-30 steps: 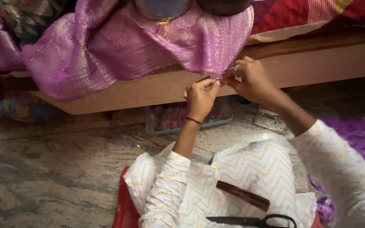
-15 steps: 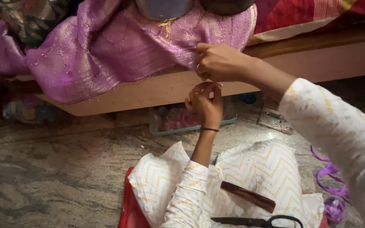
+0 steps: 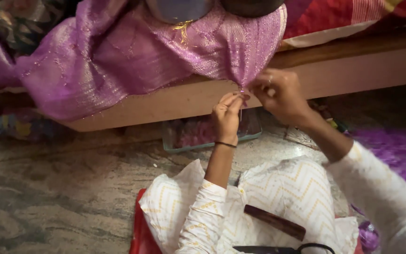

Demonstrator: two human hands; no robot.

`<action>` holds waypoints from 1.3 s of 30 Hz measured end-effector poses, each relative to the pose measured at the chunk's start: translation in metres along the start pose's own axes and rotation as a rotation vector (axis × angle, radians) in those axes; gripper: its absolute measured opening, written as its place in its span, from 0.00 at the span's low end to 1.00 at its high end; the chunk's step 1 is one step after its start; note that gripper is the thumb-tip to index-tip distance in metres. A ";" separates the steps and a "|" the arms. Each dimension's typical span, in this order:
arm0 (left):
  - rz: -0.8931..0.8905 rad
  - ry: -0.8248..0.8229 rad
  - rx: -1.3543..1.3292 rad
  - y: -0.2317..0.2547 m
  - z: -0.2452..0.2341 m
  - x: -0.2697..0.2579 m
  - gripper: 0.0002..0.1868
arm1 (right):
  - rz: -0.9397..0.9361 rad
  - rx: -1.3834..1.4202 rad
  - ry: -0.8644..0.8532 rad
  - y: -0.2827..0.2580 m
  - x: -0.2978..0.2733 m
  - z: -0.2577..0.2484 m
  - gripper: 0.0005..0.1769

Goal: Manually attach purple tassels to the edge of a purple shimmering fabric by hand, trimming them with scissors and straightening them with a comb.

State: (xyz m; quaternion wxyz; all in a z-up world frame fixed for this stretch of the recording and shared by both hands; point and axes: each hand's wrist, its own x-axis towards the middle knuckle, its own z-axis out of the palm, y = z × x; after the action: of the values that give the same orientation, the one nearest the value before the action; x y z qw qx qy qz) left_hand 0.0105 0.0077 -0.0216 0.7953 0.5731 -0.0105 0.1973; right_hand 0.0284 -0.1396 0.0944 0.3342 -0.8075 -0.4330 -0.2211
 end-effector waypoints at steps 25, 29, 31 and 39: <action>-0.122 -0.021 -0.132 0.001 -0.001 0.003 0.07 | 0.236 0.045 0.076 -0.023 -0.030 0.013 0.05; 0.006 -0.005 -0.024 0.013 0.007 -0.006 0.08 | 0.363 0.187 0.067 -0.008 -0.027 0.021 0.09; 0.011 0.093 0.019 0.020 0.013 -0.010 0.08 | 0.400 0.280 0.032 0.010 -0.032 0.034 0.12; 0.236 0.214 0.472 0.040 0.017 -0.018 0.04 | 0.225 -0.041 -0.145 0.002 -0.022 -0.011 0.09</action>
State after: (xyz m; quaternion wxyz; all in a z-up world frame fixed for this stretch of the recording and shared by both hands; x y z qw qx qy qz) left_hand -0.0154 -0.0027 0.0161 0.6081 0.7130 0.0532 0.3450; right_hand 0.0176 -0.1611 0.0869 0.3083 -0.8714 -0.3580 -0.1321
